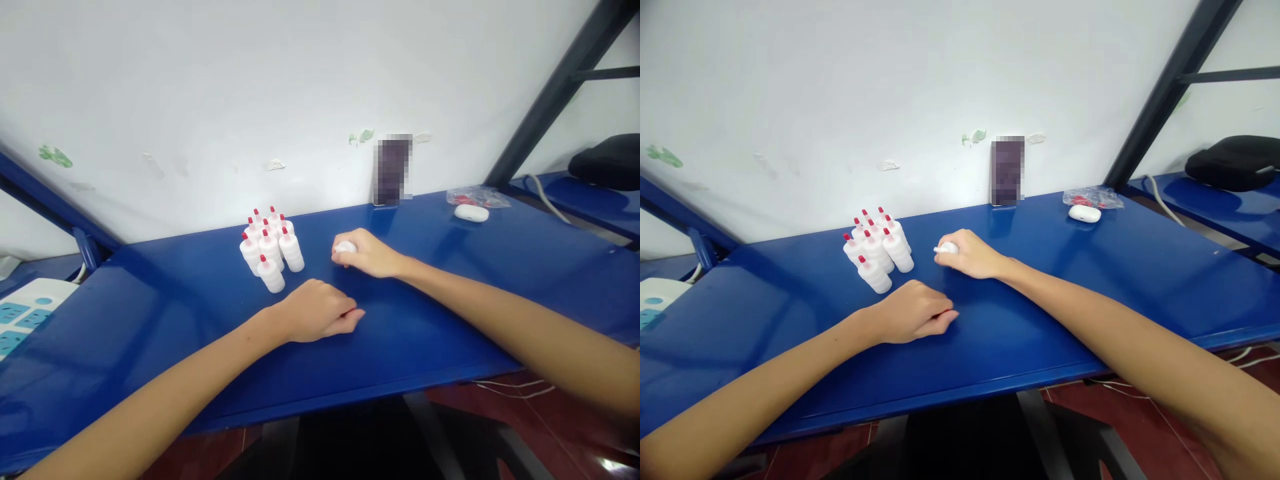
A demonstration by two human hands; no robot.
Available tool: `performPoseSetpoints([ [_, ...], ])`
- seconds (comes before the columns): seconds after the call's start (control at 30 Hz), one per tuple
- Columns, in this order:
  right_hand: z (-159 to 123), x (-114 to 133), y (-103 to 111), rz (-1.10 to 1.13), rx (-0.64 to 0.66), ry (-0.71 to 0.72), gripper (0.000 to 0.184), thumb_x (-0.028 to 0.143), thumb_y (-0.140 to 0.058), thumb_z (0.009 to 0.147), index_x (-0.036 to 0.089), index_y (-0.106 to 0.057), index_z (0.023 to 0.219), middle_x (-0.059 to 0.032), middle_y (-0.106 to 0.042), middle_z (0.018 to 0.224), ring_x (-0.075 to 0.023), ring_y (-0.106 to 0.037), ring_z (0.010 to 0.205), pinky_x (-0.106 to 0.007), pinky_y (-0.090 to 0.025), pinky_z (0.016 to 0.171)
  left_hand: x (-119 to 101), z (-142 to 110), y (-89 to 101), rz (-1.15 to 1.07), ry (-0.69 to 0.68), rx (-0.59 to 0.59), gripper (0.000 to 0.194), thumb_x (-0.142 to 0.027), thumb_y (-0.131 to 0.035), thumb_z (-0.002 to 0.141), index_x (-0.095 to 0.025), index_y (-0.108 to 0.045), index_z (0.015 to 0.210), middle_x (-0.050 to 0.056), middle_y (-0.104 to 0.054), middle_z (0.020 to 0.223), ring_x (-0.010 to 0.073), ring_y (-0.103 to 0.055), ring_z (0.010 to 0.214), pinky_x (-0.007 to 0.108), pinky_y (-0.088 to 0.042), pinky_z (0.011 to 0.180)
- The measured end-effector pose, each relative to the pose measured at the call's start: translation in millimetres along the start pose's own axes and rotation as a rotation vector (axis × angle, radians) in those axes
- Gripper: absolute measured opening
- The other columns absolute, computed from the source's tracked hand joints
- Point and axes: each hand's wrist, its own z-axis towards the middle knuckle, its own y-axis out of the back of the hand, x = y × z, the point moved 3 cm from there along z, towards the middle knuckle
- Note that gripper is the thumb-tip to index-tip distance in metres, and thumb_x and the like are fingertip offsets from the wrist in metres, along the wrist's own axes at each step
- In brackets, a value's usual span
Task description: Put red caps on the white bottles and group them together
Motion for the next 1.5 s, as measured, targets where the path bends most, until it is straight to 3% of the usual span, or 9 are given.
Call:
performPoseSetpoints([
  [0.23, -13.2, 33.7, -22.3, -0.318, 0.211, 0.212, 0.021, 0.029, -0.055, 0.087, 0.023, -0.063, 0.105, 0.0032, -0.063, 0.075, -0.0119, -0.052, 0.062, -0.025, -0.029, 0.062, 13.5, -49.3, 23.2, -0.137, 0.118, -0.454, 0.041, -0.021, -0.038, 0.100, -0.017, -0.038, 0.060, -0.006, -0.038, 0.052, 0.0060, -0.033, 0.044, 0.021, -0.027, 0.046],
  [0.33, -16.4, 39.4, -26.2, -0.291, 0.257, 0.278, 0.013, 0.030, -0.051, 0.092, 0.022, -0.061, 0.092, 0.0036, -0.061, 0.073, -0.0111, -0.050, 0.062, -0.025, -0.029, 0.062, 11.2, -47.7, 28.4, -0.021, 0.098, -0.560, 0.039, -0.020, -0.043, 0.099, -0.017, -0.038, 0.061, -0.006, -0.038, 0.051, 0.0057, -0.032, 0.044, 0.023, -0.025, 0.046],
  [0.43, -19.0, 41.5, -28.1, -0.264, 0.279, 0.292, 0.016, 0.029, -0.054, 0.090, 0.020, -0.052, 0.076, 0.0053, -0.053, 0.066, -0.0095, -0.044, 0.058, -0.025, -0.029, 0.060, 11.3, -45.8, 26.6, 0.090, 0.102, -0.534, 0.038, -0.022, -0.044, 0.099, -0.017, -0.042, 0.062, -0.005, -0.043, 0.052, 0.0064, -0.035, 0.044, 0.023, -0.026, 0.046],
  [0.6, -22.3, 44.7, -29.1, -0.177, 0.285, 0.369, 0.029, 0.040, -0.069, 0.077, 0.019, -0.049, 0.081, 0.0007, -0.052, 0.082, -0.0123, -0.045, 0.069, -0.026, -0.034, 0.063, 12.9, -45.8, 20.8, 0.163, 0.085, -0.495, 0.040, -0.025, -0.041, 0.101, -0.017, -0.045, 0.062, -0.004, -0.049, 0.051, 0.0074, -0.040, 0.044, 0.023, -0.028, 0.046],
  [0.73, -21.8, 42.3, -30.4, -0.110, 0.313, 0.333, 0.039, 0.056, -0.055, 0.089, 0.018, -0.051, 0.077, 0.0013, -0.052, 0.076, -0.0120, -0.044, 0.066, -0.026, -0.033, 0.062, 10.6, -44.1, 21.8, 0.248, 0.037, -0.442, 0.044, -0.031, -0.038, 0.103, -0.017, -0.049, 0.064, -0.003, -0.053, 0.053, 0.0083, -0.045, 0.045, 0.025, -0.031, 0.046],
  [0.93, -20.6, 43.8, -33.7, -0.240, 0.333, 0.204, 0.047, 0.055, -0.055, 0.088, 0.018, -0.045, 0.060, 0.0052, -0.041, 0.052, -0.0086, -0.033, 0.050, -0.027, -0.023, 0.054, 5.3, -42.2, 23.6, 0.337, -0.036, -0.358, 0.046, -0.035, -0.033, 0.104, -0.016, -0.052, 0.067, -0.002, -0.055, 0.056, 0.0101, -0.048, 0.045, 0.027, -0.032, 0.047],
  [1.23, -22.3, 46.9, -36.9, -0.191, 0.308, 0.239, 0.048, 0.054, -0.047, 0.091, 0.018, -0.043, 0.059, 0.0046, -0.039, 0.052, -0.0083, -0.030, 0.050, -0.027, -0.023, 0.053, 5.6, -39.0, 20.4, 0.215, 0.027, -0.268, 0.037, -0.027, -0.041, 0.097, -0.016, -0.053, 0.065, -0.001, -0.056, 0.058, 0.0101, -0.049, 0.048, 0.026, -0.030, 0.048],
  [1.4, -20.8, 43.5, -35.8, -0.069, 0.251, 0.222, 0.054, 0.062, -0.038, 0.094, 0.018, -0.046, 0.063, 0.0041, -0.039, 0.056, -0.0091, -0.033, 0.052, -0.027, -0.024, 0.054, 7.7, -46.2, 52.4, -0.144, 0.190, -0.131, 0.038, -0.026, -0.041, 0.096, -0.016, -0.043, 0.059, -0.004, -0.045, 0.053, 0.0064, -0.037, 0.046, 0.022, -0.028, 0.048],
  [1.5, -17.9, 38.3, -32.1, -0.047, 0.163, 0.177, 0.056, 0.061, -0.033, 0.096, 0.018, -0.046, 0.063, 0.0028, -0.042, 0.057, -0.0100, -0.034, 0.054, -0.027, -0.026, 0.056, 24.6, -63.2, 88.3, -0.275, 0.450, -0.166, 0.047, -0.035, -0.038, 0.099, -0.017, -0.034, 0.055, -0.004, -0.030, 0.049, 0.0070, -0.025, 0.045, 0.023, -0.022, 0.044],
])
